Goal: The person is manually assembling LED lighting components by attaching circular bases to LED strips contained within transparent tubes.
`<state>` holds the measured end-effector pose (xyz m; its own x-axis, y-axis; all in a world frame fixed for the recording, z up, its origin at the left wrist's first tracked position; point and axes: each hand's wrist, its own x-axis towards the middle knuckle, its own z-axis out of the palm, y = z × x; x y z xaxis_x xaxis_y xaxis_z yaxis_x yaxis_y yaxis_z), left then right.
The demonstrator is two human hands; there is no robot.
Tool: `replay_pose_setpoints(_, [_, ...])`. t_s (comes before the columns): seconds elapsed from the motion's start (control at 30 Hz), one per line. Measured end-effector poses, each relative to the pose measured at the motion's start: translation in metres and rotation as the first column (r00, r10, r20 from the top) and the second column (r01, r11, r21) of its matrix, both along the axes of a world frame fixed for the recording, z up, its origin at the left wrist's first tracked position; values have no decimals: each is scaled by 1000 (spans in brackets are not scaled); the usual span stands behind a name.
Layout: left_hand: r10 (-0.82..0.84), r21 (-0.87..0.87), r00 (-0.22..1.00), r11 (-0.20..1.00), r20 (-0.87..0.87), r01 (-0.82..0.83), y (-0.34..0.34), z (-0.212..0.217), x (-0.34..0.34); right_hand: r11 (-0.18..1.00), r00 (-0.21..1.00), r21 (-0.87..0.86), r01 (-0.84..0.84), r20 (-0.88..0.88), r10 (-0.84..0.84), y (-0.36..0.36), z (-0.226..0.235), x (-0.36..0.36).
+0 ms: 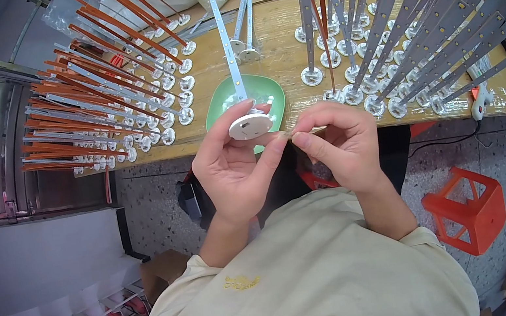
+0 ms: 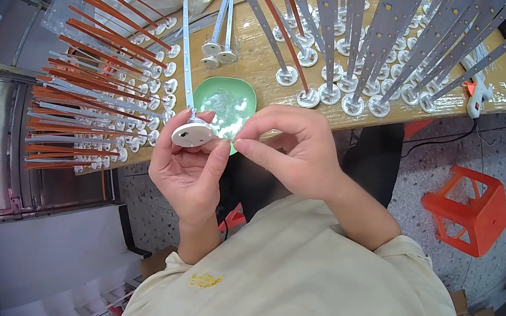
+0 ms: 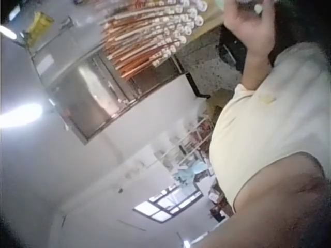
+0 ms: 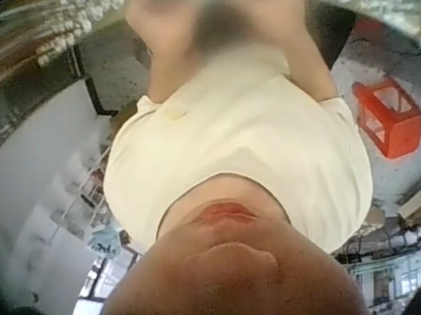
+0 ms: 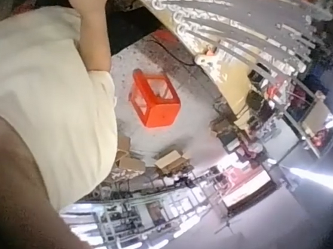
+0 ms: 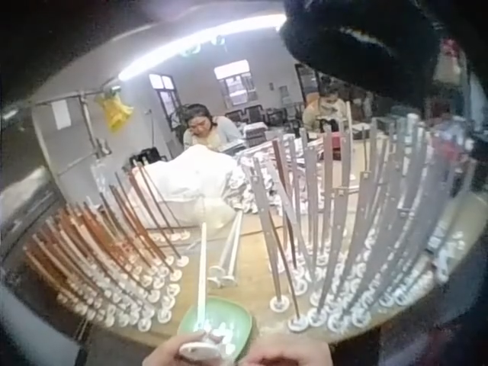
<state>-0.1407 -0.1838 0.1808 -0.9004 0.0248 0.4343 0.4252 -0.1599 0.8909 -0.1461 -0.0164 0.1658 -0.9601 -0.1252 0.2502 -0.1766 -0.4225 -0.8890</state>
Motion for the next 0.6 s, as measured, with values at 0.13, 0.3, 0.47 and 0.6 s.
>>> replay_pose_setpoints(0.13, [-43, -34, 999, 998, 8, 43, 4, 0, 1, 937, 935, 195, 290, -266, -234, 0, 4, 0])
replay_pose_setpoints(0.3, [-157, 133, 988, 979, 12, 154, 12, 4, 2, 702, 626, 188, 687, -643, -441, -13, 13, 1])
replay_pose_setpoints(0.47, [-133, 93, 991, 987, -5, 133, 18, 2, 3, 612, 502, 154, 776, -737, -452, -16, 9, 4])
replay_pose_setpoints(0.6, [-66, -62, 998, 996, -2, 66, 24, -1, 11, 568, 444, 132, 813, -770, -458, -16, 5, 3])
